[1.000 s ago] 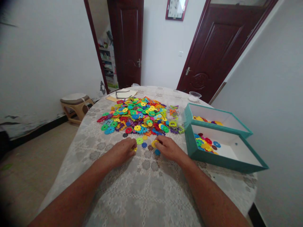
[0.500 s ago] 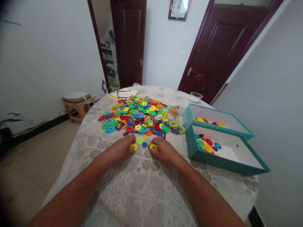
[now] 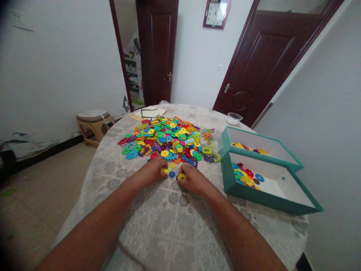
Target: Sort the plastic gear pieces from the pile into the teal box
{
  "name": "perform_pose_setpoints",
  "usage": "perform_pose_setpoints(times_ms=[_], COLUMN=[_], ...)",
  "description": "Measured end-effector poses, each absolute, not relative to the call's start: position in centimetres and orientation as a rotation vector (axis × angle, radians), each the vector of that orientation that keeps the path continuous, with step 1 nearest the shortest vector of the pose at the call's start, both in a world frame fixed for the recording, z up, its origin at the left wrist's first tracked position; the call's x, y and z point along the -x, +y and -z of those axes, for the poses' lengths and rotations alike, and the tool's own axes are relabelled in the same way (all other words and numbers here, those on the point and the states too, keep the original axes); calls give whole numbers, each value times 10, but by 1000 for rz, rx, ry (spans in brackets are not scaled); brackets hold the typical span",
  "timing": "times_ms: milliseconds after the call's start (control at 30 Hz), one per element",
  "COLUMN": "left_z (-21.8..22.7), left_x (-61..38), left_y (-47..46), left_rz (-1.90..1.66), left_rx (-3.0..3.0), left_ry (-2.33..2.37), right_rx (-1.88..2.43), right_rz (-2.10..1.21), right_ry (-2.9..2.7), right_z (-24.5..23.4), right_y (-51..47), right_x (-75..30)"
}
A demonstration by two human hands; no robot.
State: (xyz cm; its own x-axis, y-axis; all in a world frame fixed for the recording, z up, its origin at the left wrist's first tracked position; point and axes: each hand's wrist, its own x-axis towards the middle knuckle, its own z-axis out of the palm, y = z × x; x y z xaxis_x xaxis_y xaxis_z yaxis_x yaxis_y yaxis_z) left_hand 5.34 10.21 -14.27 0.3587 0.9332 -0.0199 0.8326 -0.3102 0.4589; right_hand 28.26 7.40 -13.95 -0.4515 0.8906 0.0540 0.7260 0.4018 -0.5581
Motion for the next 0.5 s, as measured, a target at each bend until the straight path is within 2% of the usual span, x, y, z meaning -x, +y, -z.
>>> perform_pose_setpoints(times_ms=[167, 367, 500], left_z=[145, 146, 143], left_x=[-53, -54, -56], left_y=[102, 104, 103], left_rz=[-343, -277, -279], left_rx=[-2255, -2264, -2250], left_ry=[1569, 1586, 1607], right_rx=[1320, 1456, 1412], right_rz=[-659, -505, -548], right_ry=[-2275, -2321, -2303], right_z=[146, 148, 146], right_y=[71, 74, 73], right_x=[-268, -258, -260])
